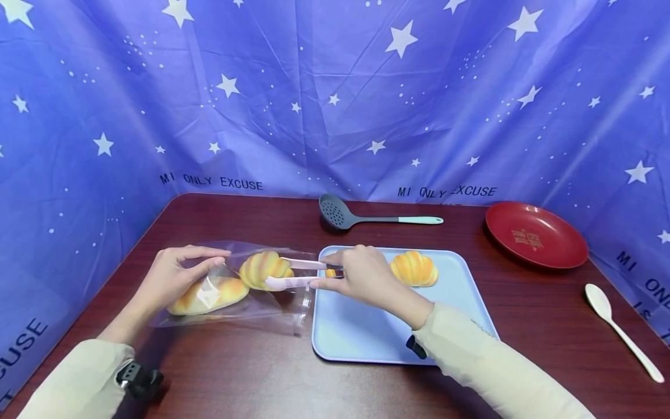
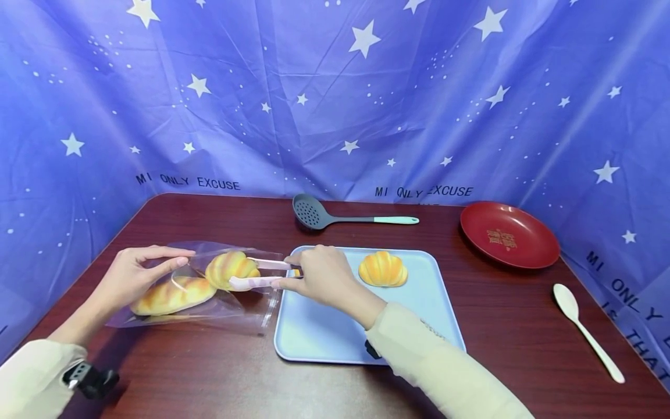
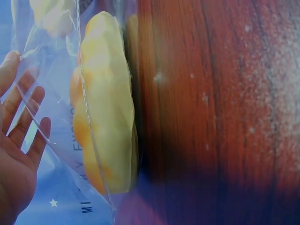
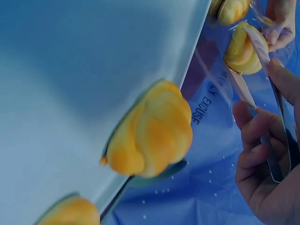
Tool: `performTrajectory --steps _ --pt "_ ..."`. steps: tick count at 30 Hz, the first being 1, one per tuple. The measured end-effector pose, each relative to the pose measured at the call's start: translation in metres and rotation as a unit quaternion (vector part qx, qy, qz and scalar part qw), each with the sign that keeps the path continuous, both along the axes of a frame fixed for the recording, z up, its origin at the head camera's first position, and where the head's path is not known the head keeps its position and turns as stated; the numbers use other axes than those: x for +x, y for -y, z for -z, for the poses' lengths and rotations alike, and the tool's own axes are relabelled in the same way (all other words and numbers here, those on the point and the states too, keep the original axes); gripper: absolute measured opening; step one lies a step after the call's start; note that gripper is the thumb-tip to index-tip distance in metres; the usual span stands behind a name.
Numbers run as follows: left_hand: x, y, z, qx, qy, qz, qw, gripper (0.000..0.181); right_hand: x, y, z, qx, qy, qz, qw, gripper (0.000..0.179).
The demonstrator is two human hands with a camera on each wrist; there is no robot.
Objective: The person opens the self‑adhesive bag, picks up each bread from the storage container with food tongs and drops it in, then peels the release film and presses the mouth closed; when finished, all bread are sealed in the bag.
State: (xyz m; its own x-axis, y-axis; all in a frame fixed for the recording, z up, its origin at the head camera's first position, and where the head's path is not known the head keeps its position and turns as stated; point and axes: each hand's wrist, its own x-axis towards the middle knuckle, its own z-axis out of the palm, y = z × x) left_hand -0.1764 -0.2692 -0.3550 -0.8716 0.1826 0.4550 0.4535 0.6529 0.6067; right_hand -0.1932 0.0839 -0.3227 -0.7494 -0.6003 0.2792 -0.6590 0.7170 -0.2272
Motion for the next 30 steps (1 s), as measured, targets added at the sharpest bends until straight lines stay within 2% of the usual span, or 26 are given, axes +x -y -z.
performTrajectory --steps 8,13,17,22,30 --pt "0.000 -0.001 -0.001 0.009 0.010 -0.001 0.9999 0.017 -0.004 0.028 0.006 -0.012 0.039 0.033 0.9986 0.049" --pt "-0.001 0.001 -0.001 0.012 0.011 -0.016 0.9997 0.017 -0.006 0.040 0.007 -0.023 0.047 0.046 0.9976 0.053" --pt "-0.002 0.002 -0.002 0.017 0.002 -0.020 0.9997 0.018 -0.008 0.047 0.009 -0.012 0.045 0.046 0.9979 0.055" --pt "-0.003 -0.001 -0.002 0.018 -0.001 -0.009 0.9998 0.018 -0.008 0.056 0.010 -0.002 0.039 0.044 0.9983 0.055" --pt "-0.004 -0.002 -0.003 0.013 0.001 -0.018 0.9997 0.018 -0.012 0.068 0.010 0.001 0.064 0.052 0.9966 0.053"
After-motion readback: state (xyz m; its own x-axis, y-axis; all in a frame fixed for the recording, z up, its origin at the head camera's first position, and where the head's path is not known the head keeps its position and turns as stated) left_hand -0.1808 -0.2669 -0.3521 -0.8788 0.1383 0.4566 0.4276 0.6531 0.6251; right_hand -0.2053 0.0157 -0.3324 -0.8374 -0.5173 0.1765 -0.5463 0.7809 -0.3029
